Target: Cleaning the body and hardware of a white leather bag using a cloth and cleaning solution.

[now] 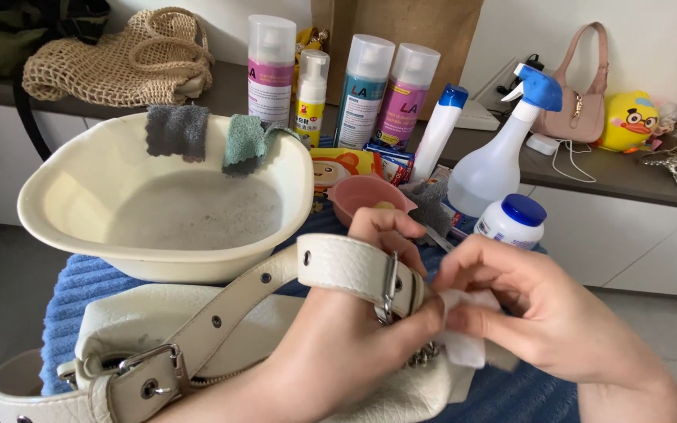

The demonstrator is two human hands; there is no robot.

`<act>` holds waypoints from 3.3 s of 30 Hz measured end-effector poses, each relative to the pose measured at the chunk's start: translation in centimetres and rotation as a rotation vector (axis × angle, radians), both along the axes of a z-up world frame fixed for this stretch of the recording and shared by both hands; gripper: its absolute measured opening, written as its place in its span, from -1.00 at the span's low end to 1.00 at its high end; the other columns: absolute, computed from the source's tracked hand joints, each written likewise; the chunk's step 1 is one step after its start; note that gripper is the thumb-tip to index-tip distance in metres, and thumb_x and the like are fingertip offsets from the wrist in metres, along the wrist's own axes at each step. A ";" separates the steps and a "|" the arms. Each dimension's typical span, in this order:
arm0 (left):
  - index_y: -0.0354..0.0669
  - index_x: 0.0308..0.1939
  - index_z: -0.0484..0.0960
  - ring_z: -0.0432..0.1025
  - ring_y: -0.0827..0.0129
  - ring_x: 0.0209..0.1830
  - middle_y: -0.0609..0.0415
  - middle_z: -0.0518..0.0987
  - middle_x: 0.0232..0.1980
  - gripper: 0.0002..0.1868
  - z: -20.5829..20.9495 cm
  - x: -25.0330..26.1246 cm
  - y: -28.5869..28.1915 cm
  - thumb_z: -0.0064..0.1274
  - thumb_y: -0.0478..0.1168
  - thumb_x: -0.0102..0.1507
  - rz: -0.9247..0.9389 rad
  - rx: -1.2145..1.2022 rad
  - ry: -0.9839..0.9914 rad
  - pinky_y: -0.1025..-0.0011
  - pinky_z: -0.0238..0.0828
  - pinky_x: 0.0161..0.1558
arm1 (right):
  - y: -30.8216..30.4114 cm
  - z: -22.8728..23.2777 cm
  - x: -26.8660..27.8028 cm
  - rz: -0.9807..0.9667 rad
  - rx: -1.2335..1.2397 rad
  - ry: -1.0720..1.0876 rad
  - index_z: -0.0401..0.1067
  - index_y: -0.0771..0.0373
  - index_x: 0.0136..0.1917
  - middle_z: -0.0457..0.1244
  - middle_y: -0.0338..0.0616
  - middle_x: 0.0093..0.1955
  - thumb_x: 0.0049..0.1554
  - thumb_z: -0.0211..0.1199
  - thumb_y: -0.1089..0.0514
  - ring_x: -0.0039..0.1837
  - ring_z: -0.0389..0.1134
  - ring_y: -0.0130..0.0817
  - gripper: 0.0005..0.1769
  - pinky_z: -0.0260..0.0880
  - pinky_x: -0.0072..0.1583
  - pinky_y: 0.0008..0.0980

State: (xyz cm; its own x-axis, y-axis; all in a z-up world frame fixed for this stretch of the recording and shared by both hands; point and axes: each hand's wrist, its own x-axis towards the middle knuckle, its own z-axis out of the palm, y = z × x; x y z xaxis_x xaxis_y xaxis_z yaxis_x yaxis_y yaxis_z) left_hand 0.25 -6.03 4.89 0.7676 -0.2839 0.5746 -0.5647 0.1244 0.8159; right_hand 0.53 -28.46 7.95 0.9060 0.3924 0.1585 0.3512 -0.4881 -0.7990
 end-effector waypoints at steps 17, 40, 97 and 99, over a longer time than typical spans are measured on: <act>-0.01 0.13 0.32 0.35 0.49 -0.18 0.17 0.42 -0.11 -0.57 0.1 -0.2 0.2 0.12 -0.24 0.23 0.007 0.003 -0.008 0.47 0.31 -0.03 | 1.0 -0.1 1.0 -0.335 0.094 -0.386 0.44 0.25 0.07 0.34 -0.24 -0.13 0.27 0.18 0.17 -0.12 0.28 -0.54 -0.86 0.21 -0.05 -0.58; -0.02 0.10 0.33 0.38 0.44 -0.14 0.16 0.45 -0.11 -0.54 0.5 -0.1 0.4 0.08 -0.27 0.14 0.017 0.033 0.034 0.42 0.32 0.02 | -0.6 -1.2 0.7 0.184 0.091 -0.101 0.44 0.25 0.23 0.44 -0.14 -0.03 -0.05 0.53 0.32 -0.07 0.43 -0.51 -0.42 0.39 -0.11 -0.55; -0.26 -0.20 0.41 0.43 -0.23 -0.53 -0.20 0.42 -0.16 -0.57 -1.9 2.3 0.5 -0.13 -0.64 -0.11 0.334 0.921 -0.428 -0.14 0.36 -0.50 | -0.9 -3.2 3.5 0.003 0.335 -0.731 0.30 0.32 0.23 0.24 0.06 0.26 0.38 -0.02 0.13 0.37 0.37 -0.05 -0.75 0.40 0.46 -0.08; -0.27 -0.14 0.41 0.44 -0.25 -0.53 -0.21 0.43 -0.15 -0.55 -1.7 2.2 0.6 -0.10 -0.62 -0.08 0.349 0.893 -0.452 -0.14 0.36 -0.50 | 1.7 -1.6 1.7 0.047 0.141 -0.771 0.40 0.29 0.19 0.33 -0.02 0.23 0.30 0.07 0.22 0.34 0.41 -0.15 -0.78 0.41 0.44 -0.18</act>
State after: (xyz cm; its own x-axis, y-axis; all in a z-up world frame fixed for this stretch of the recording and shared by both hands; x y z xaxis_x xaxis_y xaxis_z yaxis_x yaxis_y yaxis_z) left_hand 2.46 -5.47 3.18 0.6548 -0.5492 0.5192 -0.7275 -0.6441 0.2363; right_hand 2.22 -26.74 6.32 0.5029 0.3571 0.7871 0.8498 -0.3707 -0.3748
